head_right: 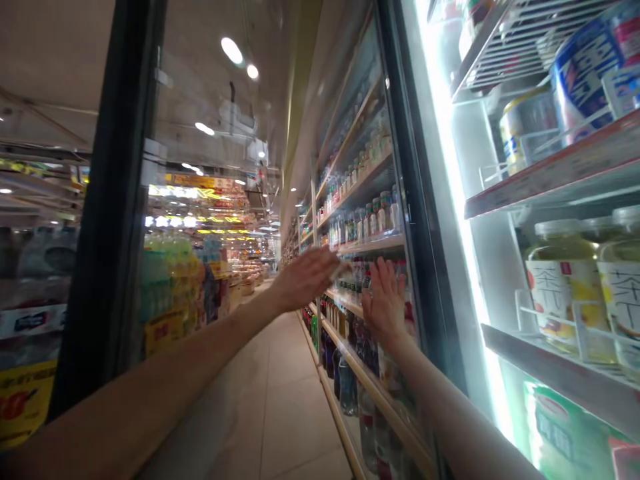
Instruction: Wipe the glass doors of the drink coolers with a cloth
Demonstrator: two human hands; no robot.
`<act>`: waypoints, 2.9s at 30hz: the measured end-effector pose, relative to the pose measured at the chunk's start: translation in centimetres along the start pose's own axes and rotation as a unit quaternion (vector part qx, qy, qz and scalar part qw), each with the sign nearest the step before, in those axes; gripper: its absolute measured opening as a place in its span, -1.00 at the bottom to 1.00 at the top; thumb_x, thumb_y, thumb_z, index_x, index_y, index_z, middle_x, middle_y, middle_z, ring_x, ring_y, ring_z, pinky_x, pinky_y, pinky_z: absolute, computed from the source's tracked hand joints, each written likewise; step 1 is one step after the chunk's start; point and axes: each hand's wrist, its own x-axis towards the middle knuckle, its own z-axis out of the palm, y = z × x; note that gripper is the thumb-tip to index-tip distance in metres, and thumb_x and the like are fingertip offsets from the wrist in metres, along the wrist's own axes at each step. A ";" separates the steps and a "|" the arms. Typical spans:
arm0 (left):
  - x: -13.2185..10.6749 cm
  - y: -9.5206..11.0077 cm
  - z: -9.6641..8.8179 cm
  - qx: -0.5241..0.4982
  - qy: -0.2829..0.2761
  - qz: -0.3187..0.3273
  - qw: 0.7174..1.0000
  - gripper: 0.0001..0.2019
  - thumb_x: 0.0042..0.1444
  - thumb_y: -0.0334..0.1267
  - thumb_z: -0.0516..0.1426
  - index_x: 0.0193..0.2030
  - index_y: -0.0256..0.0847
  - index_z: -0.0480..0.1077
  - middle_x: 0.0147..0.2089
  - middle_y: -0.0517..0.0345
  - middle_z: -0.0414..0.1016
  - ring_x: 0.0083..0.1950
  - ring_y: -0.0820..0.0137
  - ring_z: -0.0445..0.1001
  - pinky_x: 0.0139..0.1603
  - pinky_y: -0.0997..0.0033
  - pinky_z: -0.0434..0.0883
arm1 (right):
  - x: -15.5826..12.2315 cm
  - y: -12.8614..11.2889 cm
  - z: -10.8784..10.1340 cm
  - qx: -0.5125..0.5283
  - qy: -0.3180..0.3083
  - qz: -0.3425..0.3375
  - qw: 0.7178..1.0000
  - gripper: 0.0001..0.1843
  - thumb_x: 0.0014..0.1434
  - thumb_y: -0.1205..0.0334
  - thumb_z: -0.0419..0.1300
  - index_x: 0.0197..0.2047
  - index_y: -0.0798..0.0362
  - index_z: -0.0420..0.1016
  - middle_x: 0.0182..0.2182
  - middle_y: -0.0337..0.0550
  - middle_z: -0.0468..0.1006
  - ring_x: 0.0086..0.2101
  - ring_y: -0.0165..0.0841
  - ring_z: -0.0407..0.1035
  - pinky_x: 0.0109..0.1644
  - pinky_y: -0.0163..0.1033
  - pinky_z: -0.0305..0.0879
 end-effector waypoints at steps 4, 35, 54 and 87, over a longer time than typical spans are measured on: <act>0.7 -1.2 -0.2 0.025 0.079 -0.228 0.970 -0.56 0.23 -0.26 -0.10 0.22 -0.35 0.12 0.27 -0.17 0.15 0.36 0.12 -0.04 0.29 -0.02 0.07 | -0.3 0.0 -0.1 0.006 0.020 0.006 1.000 -0.40 0.20 0.22 -0.09 0.31 0.07 -0.04 0.24 0.10 0.14 0.26 -0.13 -0.07 0.23 0.18 -0.04; 4.3 10.3 4.6 -0.038 -0.007 -0.045 0.998 -0.57 0.21 -0.33 -0.13 0.20 -0.34 0.18 0.29 0.03 0.14 0.34 0.18 0.01 0.31 0.11 0.04 | -0.8 3.8 -5.4 0.128 0.100 0.044 0.986 -0.44 0.27 0.25 -0.25 0.33 0.06 -0.08 0.28 -0.01 0.05 0.27 -0.23 -0.07 0.29 0.11 -0.04; -11.5 17.8 2.6 -0.086 -0.064 0.155 0.982 -0.59 0.20 -0.33 -0.15 0.15 -0.30 0.25 0.27 0.17 0.20 0.30 0.40 0.09 0.31 0.34 0.07 | -13.1 -1.2 -5.6 0.078 -0.034 0.024 0.996 -0.40 0.22 0.33 -0.08 0.31 -0.04 -0.04 0.27 0.06 0.08 0.24 -0.14 0.00 0.22 0.20 -0.03; -26.4 5.7 -6.8 0.048 -0.074 -0.135 0.987 -0.61 0.18 -0.32 0.00 0.16 -0.19 0.24 0.19 0.07 0.32 0.34 0.25 0.02 0.32 0.10 -0.01 | -14.4 -13.1 -2.0 0.083 -0.107 -0.087 0.987 -0.37 0.14 0.38 0.03 0.28 -0.09 0.06 0.29 -0.08 0.05 0.29 -0.19 -0.16 0.31 0.13 -0.24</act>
